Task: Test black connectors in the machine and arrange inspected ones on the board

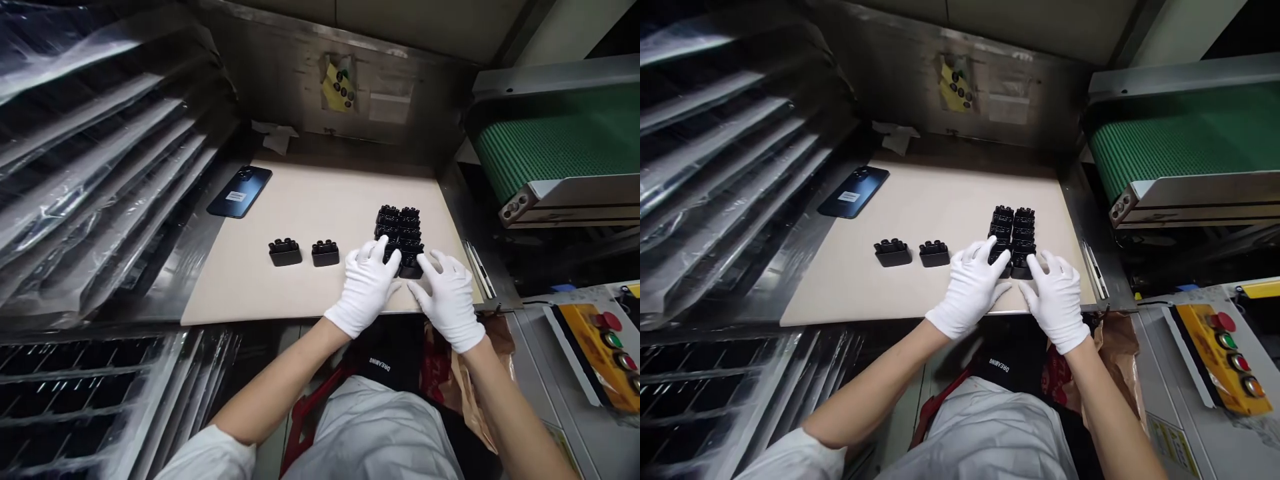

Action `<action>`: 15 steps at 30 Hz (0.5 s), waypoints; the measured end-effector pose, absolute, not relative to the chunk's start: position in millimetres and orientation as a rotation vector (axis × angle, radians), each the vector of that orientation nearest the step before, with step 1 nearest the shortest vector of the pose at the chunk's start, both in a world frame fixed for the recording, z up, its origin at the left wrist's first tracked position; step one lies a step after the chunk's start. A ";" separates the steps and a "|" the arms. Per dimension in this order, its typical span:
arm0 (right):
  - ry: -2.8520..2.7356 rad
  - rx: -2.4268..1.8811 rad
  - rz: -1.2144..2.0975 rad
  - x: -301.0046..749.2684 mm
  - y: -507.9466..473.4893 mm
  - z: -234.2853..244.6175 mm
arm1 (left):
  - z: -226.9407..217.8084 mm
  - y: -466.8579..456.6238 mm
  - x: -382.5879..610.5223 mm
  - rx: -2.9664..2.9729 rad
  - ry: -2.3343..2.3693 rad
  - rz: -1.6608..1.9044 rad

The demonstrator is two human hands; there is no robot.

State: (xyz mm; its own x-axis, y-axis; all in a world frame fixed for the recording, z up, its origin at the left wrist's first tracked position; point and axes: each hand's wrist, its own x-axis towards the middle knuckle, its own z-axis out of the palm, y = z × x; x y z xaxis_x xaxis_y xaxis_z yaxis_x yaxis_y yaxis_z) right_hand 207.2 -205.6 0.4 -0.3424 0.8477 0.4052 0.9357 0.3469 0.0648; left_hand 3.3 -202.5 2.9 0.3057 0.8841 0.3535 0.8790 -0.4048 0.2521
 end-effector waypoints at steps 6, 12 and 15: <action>-2.129 -1.373 0.042 210.7 -208.8 -29.7 | -13.0 -211.4 -6.3 2.268 1.479 0.672; -1.432 -1.394 0.866 214.5 -219.1 -13.5 | 11.5 -220.4 -15.4 1.181 1.173 1.173; -0.943 -1.197 1.128 249.4 -268.7 2.2 | 40.4 -248.6 -14.0 0.636 0.730 1.191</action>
